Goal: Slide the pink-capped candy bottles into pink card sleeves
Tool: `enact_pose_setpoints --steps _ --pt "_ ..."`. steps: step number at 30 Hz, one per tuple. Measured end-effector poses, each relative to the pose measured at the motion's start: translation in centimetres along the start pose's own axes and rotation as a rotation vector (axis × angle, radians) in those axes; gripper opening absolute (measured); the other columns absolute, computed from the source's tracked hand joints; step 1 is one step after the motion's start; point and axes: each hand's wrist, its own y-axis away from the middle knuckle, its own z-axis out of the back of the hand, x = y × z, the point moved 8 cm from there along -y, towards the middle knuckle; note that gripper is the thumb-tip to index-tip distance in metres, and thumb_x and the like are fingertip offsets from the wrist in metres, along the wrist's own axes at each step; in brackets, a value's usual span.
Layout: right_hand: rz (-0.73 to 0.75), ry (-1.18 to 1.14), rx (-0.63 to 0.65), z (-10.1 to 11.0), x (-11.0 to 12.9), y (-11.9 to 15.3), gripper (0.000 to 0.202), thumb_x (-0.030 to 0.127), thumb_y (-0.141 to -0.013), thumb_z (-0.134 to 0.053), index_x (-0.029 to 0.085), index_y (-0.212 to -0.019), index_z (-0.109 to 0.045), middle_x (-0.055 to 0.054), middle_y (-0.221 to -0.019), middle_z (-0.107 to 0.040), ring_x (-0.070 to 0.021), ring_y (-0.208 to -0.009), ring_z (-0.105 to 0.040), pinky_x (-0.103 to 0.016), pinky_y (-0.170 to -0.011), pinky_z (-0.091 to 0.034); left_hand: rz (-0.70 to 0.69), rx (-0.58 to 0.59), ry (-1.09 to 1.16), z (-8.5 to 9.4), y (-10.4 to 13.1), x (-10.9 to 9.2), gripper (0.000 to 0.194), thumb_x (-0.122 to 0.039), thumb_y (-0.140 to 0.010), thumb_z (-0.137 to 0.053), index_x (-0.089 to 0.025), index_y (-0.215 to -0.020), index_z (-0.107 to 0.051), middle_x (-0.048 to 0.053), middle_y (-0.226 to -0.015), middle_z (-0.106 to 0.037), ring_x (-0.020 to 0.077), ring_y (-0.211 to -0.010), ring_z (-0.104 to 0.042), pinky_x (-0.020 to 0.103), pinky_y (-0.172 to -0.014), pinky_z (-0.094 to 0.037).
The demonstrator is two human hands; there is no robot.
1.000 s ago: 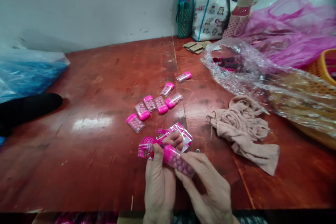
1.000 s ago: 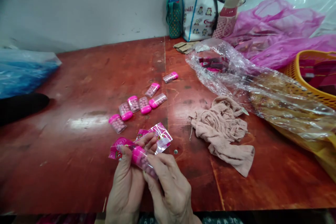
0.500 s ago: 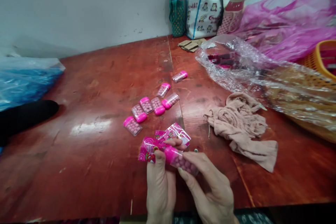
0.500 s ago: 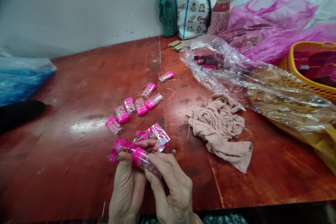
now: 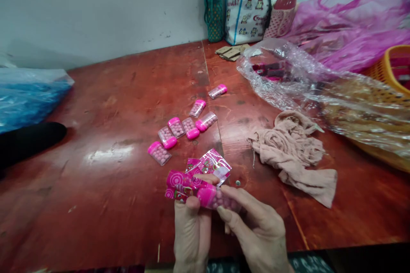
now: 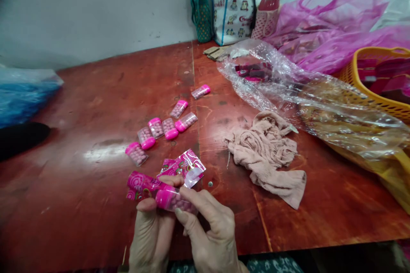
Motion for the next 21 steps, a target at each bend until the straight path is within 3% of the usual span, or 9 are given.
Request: enact_pose_setpoints --steps 2,4,6,8,11,13,16,21 --pt "-0.006 0.017 -0.04 0.1 -0.1 0.2 0.034 0.011 -0.08 -0.058 0.024 -0.111 -0.061 0.001 -0.067 -0.059 -0.0081 -0.045 -0.054 -0.017 -0.041 -0.048 -0.013 0.031 -0.034 -0.3 0.1 -0.2 0.04 -0.043 -0.049 -0.08 -0.018 -0.079 -0.07 0.005 -0.076 -0.067 0.0207 -0.073 -0.062 0.031 -0.071 -0.051" --pt "0.127 0.102 -0.103 0.2 0.9 0.5 0.036 0.009 -0.08 -0.055 0.023 -0.113 -0.062 -0.003 -0.076 -0.064 -0.0123 -0.057 -0.061 -0.021 -0.049 -0.053 0.009 0.075 -0.069 -0.7 0.3 0.0 0.033 -0.039 -0.054 -0.079 -0.015 -0.075 -0.07 0.005 -0.073 -0.066 0.0188 -0.072 -0.061 0.026 -0.068 -0.051" --pt "0.281 0.187 -0.143 0.2 2.1 0.9 0.041 0.004 -0.08 -0.051 0.02 -0.116 -0.061 -0.009 -0.089 -0.066 -0.0175 -0.075 -0.064 -0.026 -0.06 -0.056 0.066 0.117 -0.068 -1.1 0.6 0.7 0.028 -0.038 -0.06 -0.075 -0.014 -0.074 -0.07 0.006 -0.073 -0.065 0.0196 -0.076 -0.061 0.027 -0.071 -0.05" --pt "0.326 0.216 -0.122 0.0 2.4 0.9 0.045 0.0 -0.078 -0.05 0.02 -0.118 -0.059 -0.01 -0.094 -0.066 -0.0193 -0.083 -0.063 -0.029 -0.067 -0.056 0.113 0.139 -0.027 -1.4 0.8 1.3 0.027 -0.04 -0.064 -0.072 -0.015 -0.076 -0.071 0.007 -0.076 -0.065 0.0233 -0.085 -0.061 0.032 -0.079 -0.049" --pt "0.217 0.189 -0.105 0.3 1.5 0.4 0.045 0.001 -0.077 -0.055 0.021 -0.117 -0.058 -0.006 -0.09 -0.067 -0.0175 -0.079 -0.065 -0.028 -0.068 -0.057 0.201 0.127 0.049 -1.6 1.2 2.1 0.034 -0.047 -0.07 -0.065 -0.017 -0.084 -0.072 0.01 -0.087 -0.067 0.0269 -0.095 -0.059 0.037 -0.086 -0.046" --pt "0.095 0.132 -0.121 0.5 0.4 0.1 0.04 0.006 -0.078 -0.058 0.022 -0.115 -0.059 -0.002 -0.079 -0.067 -0.013 -0.06 -0.064 -0.022 -0.054 -0.057 0.238 0.105 0.071 -1.7 1.2 2.3 0.04 -0.051 -0.075 -0.057 -0.016 -0.09 -0.071 0.011 -0.093 -0.067 0.0266 -0.095 -0.06 0.038 -0.084 -0.048" --pt "-0.024 0.043 -0.132 0.3 -0.9 0.2 0.033 0.013 -0.079 -0.06 0.022 -0.111 -0.061 0.0 -0.072 -0.067 -0.0084 -0.04 -0.056 -0.017 -0.037 -0.051 0.182 0.071 0.042 -1.6 1.1 1.9 0.038 -0.045 -0.081 -0.052 -0.014 -0.092 -0.07 0.012 -0.094 -0.068 0.0243 -0.091 -0.061 0.035 -0.08 -0.049" --pt "0.058 0.121 -0.296 0.8 -0.2 1.2 0.038 0.007 -0.075 -0.061 0.021 -0.11 -0.063 -0.004 -0.087 -0.071 -0.0163 -0.067 -0.068 -0.023 -0.063 -0.059 0.15 0.014 0.032 -1.5 1.3 2.4 0.027 -0.039 -0.077 -0.061 -0.015 -0.083 -0.071 0.01 -0.082 -0.069 0.0206 -0.076 -0.064 0.026 -0.062 -0.051"
